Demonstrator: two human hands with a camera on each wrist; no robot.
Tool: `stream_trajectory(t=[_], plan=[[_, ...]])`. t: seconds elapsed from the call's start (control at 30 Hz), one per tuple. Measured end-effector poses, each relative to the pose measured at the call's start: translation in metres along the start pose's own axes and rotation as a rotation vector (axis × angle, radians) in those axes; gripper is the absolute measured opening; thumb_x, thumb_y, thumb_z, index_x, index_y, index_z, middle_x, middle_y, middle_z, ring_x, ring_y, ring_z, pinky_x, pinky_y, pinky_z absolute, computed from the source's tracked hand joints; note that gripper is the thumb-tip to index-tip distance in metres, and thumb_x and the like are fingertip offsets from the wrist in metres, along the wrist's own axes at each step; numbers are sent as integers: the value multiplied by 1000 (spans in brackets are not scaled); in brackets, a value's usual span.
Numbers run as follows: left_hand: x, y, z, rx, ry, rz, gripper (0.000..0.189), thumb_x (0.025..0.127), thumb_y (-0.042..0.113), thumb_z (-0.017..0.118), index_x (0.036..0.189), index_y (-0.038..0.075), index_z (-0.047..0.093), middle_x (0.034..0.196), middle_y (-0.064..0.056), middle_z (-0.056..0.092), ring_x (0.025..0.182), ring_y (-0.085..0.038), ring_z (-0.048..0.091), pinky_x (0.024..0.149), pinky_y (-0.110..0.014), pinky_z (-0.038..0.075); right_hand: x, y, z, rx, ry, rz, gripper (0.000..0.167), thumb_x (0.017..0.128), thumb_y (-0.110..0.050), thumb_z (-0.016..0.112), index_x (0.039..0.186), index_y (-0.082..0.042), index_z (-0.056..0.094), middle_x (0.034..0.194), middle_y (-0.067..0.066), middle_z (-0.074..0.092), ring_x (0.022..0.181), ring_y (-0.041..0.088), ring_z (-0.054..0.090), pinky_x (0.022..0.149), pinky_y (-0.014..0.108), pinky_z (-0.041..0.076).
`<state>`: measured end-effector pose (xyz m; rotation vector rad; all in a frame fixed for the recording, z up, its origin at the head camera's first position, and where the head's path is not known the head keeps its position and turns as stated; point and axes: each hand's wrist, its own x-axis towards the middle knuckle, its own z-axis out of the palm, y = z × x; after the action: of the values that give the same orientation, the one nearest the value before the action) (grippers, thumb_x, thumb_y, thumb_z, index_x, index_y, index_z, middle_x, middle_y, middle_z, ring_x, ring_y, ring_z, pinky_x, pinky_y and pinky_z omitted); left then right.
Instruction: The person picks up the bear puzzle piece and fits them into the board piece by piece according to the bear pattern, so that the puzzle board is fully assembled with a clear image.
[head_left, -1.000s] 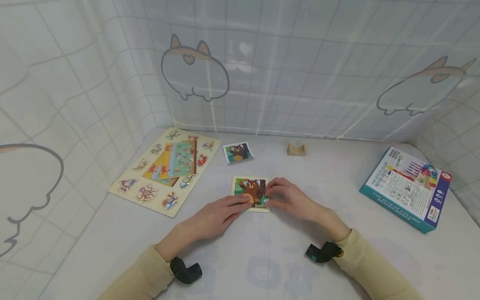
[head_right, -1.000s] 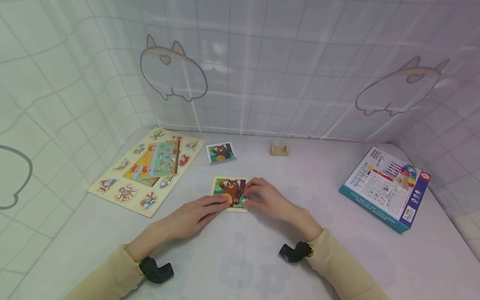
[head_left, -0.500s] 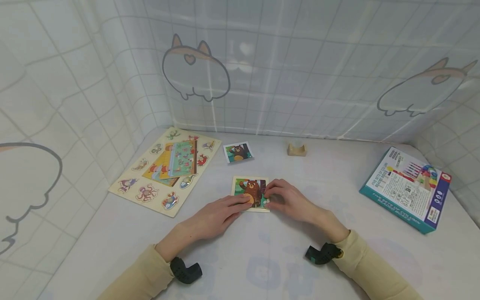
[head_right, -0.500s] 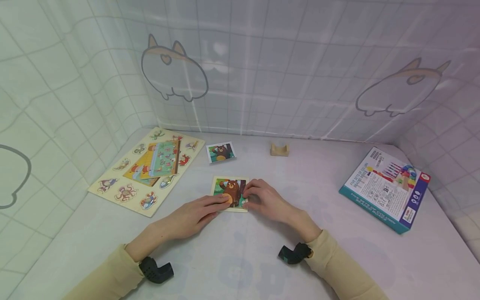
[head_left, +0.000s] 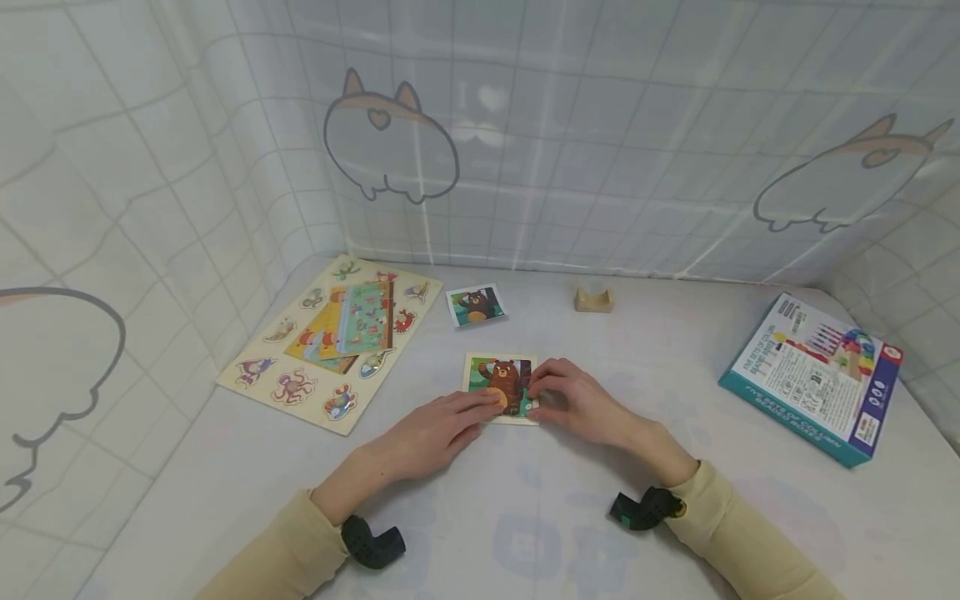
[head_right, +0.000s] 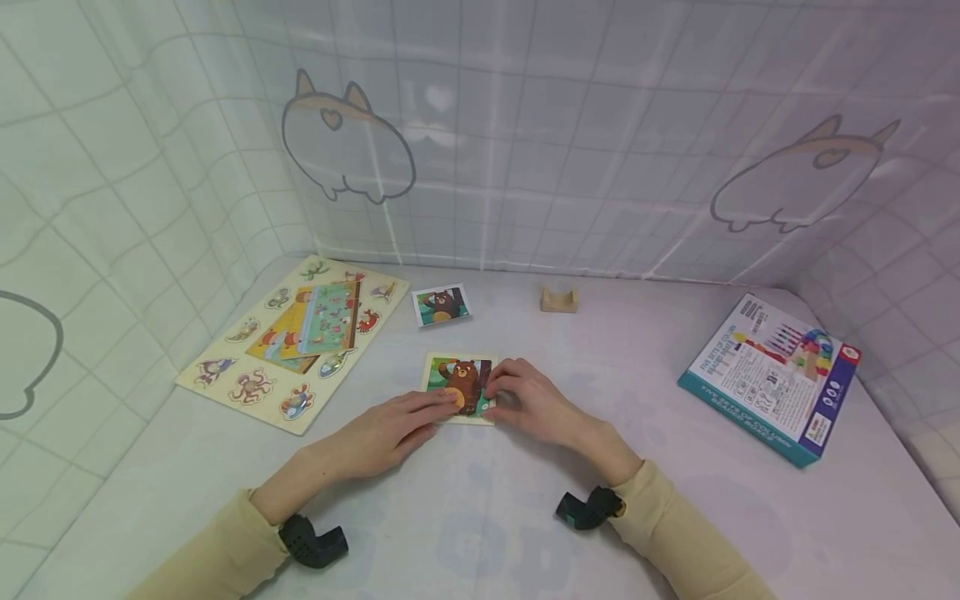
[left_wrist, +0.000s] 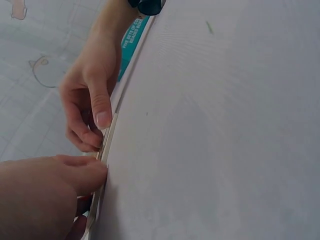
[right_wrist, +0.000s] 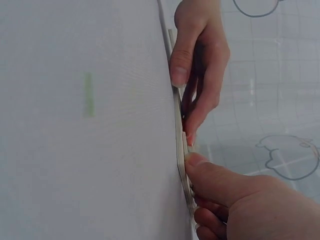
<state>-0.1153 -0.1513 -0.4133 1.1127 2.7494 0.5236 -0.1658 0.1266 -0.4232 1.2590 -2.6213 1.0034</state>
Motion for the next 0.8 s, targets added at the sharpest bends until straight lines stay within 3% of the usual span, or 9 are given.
stream_trajectory(t=[0.17,0.37,0.8], plan=[[3,5,-2,-10,-14,-28,47,105,38,49,150,24,48,154,-1,46,143,-25,41,116,-46,37,0,-1,-1,9,-8,37,16,86,-21,81,94,-12,71,112,1,63,111,18,57,99,40,48],[6,10,1,87,-10,-19,48,104,47,47,150,33,47,147,-2,48,131,-27,50,110,-44,43,0,0,-1,35,1,59,15,85,-19,81,94,-12,70,110,-1,62,107,16,57,96,39,49],[6,10,4,89,22,-3,48,103,46,50,149,32,49,143,-2,48,129,-26,50,109,-45,44,0,2,1,74,5,61,12,85,-18,81,86,-16,69,107,-1,62,103,15,57,93,39,50]])
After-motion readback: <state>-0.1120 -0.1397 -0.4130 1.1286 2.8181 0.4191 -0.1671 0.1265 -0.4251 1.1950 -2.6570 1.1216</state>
